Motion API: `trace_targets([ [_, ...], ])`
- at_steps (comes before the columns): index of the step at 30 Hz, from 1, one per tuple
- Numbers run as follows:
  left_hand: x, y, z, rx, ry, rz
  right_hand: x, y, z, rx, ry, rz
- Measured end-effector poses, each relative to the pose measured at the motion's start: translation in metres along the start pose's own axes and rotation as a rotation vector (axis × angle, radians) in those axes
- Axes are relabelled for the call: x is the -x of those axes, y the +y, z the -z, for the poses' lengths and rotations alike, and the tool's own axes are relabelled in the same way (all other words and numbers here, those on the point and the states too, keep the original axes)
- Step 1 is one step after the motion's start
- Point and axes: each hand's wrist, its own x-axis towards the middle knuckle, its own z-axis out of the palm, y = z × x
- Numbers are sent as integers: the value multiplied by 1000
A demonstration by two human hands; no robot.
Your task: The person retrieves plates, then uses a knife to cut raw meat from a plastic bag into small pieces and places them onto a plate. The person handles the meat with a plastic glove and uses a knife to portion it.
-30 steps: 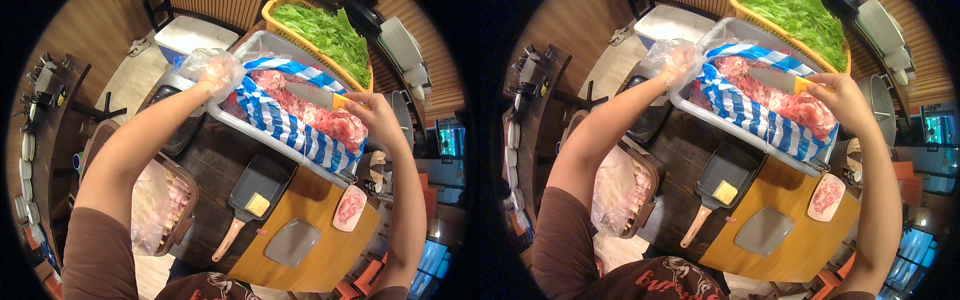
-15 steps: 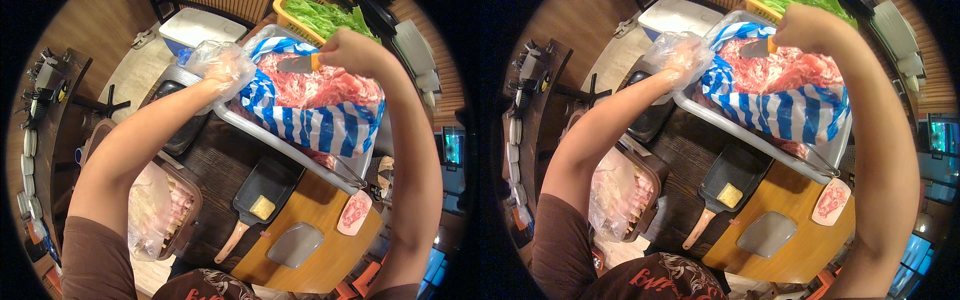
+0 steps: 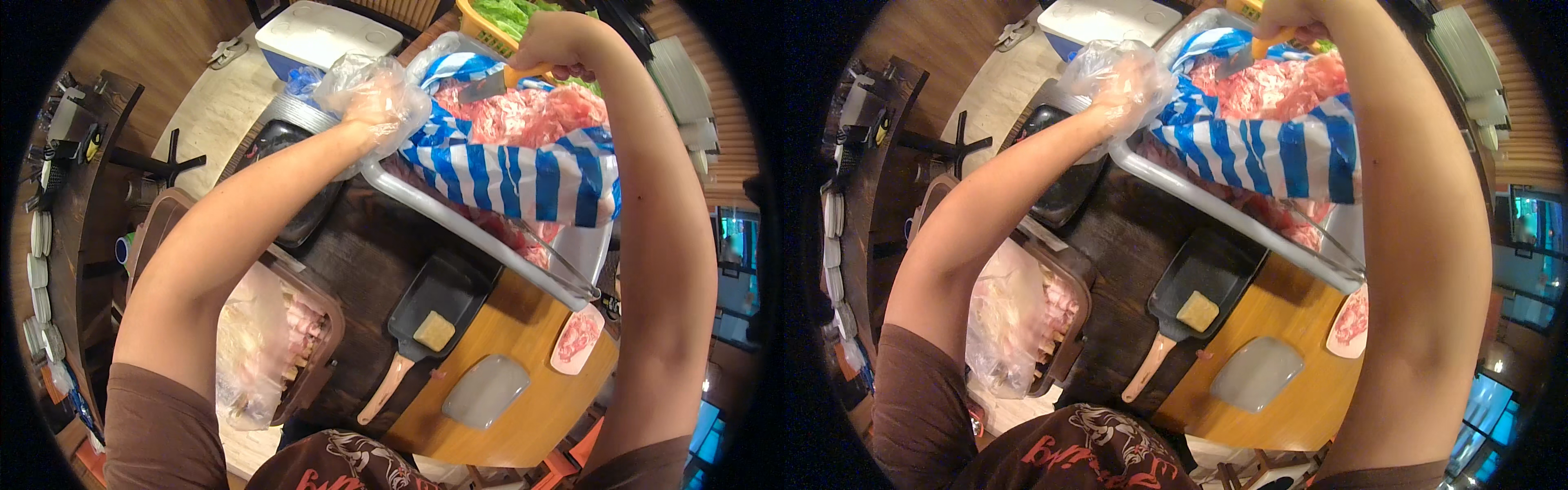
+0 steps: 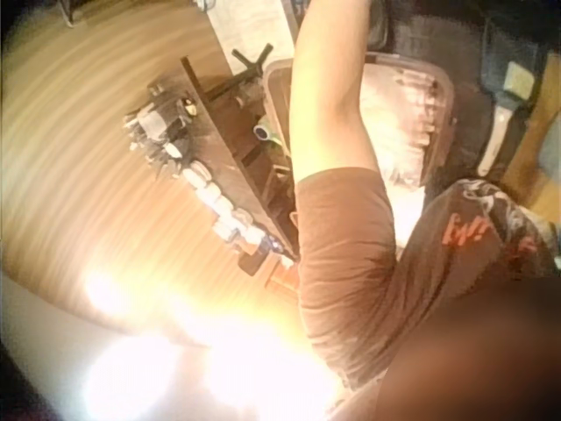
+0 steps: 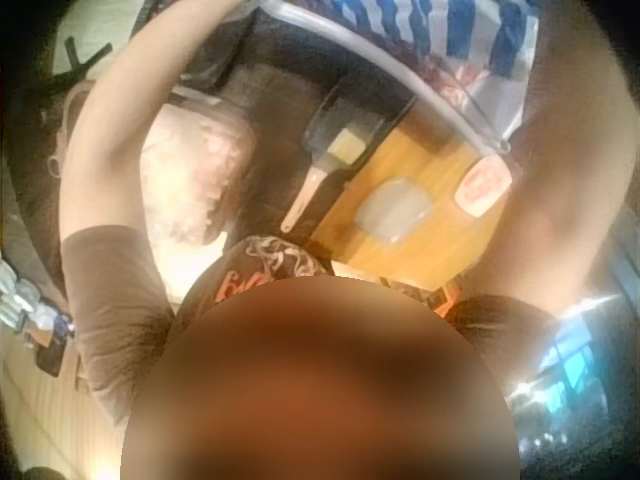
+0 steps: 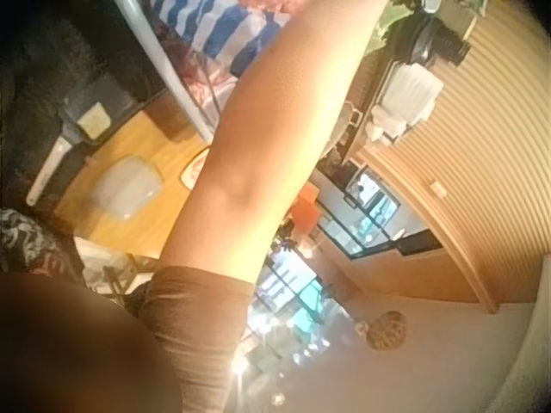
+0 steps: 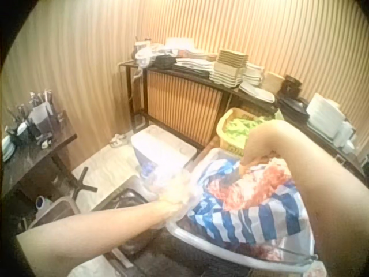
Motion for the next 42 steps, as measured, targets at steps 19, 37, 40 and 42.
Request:
trace_targets([
  [19, -9, -8, -12, 161, 159, 94, 99, 48, -56, -306, 249, 206],
  [37, 0, -5, -13, 101, 63, 96, -5, -20, 6, 122, -140, 158],
  [40, 3, 4, -1, 124, 60, 97, -5, -26, 3, 22, -121, 35],
  [42, 4, 11, 5, 123, 29, 109, -9, -30, -2, -4, -60, -34],
])
